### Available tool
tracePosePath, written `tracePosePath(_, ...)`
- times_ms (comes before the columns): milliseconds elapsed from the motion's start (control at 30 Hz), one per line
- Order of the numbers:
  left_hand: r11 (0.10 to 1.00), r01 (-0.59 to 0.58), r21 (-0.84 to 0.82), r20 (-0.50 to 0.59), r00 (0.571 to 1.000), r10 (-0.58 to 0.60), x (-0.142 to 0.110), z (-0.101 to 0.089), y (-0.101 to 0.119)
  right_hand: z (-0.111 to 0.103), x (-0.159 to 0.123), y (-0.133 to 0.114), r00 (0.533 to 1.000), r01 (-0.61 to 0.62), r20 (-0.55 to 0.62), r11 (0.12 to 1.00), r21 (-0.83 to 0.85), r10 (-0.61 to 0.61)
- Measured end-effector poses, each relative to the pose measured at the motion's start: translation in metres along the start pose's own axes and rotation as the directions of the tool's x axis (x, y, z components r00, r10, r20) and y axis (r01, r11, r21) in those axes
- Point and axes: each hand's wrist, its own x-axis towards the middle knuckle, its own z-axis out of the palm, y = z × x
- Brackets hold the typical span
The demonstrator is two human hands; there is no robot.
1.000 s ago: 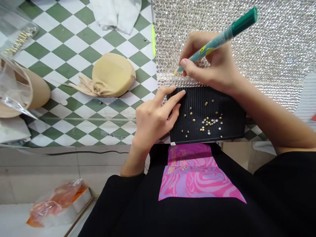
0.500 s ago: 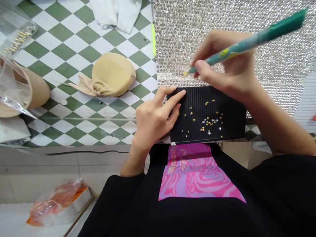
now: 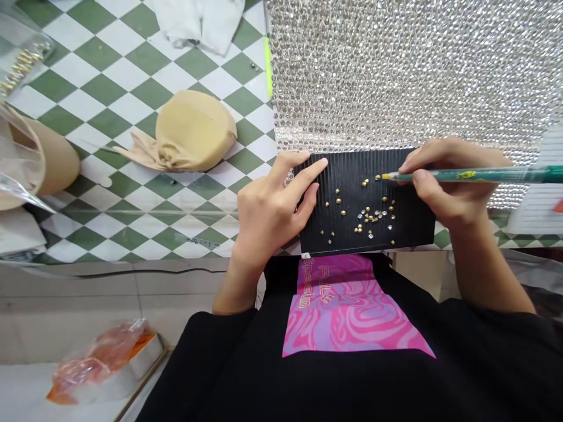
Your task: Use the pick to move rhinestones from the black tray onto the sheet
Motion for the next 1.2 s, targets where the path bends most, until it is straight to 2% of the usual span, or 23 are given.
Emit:
tracePosePath(400, 0.999, 0.014, 0.032, 0.023, 1.0, -0.015, 0.0003, -0.0007, 0.0002, 0.0024, 0.003, -0.0039, 0.999, -0.005, 0.049, 1.0, -0.011, 0.006)
tracePosePath(833, 0.999, 0.033, -0.011, 0.032, 0.999, -0.032, 0.0011, -0.0022, 0.0016, 0.0041, 0.0034, -0.0071, 0.998, -0.048, 0.048, 0.998, 0.027, 0.046)
tracePosePath(1067, 1.0, 0.001, 0.011, 0.002, 1.0, -0.002, 0.0014, -0.0017, 0.001, 0.006, 0.004, -0.0033, 0.997, 0.019, 0.075, 1.0, 0.014, -0.02)
tracePosePath(1200, 1.0, 0.01, 0.007, 0.01, 1.0, -0.01, 0.0012, -0.0018, 0.0014, 0.0068, 0.0065, -0.0065, 0.999, -0.021, 0.036, 0.997, 0.077, 0.018)
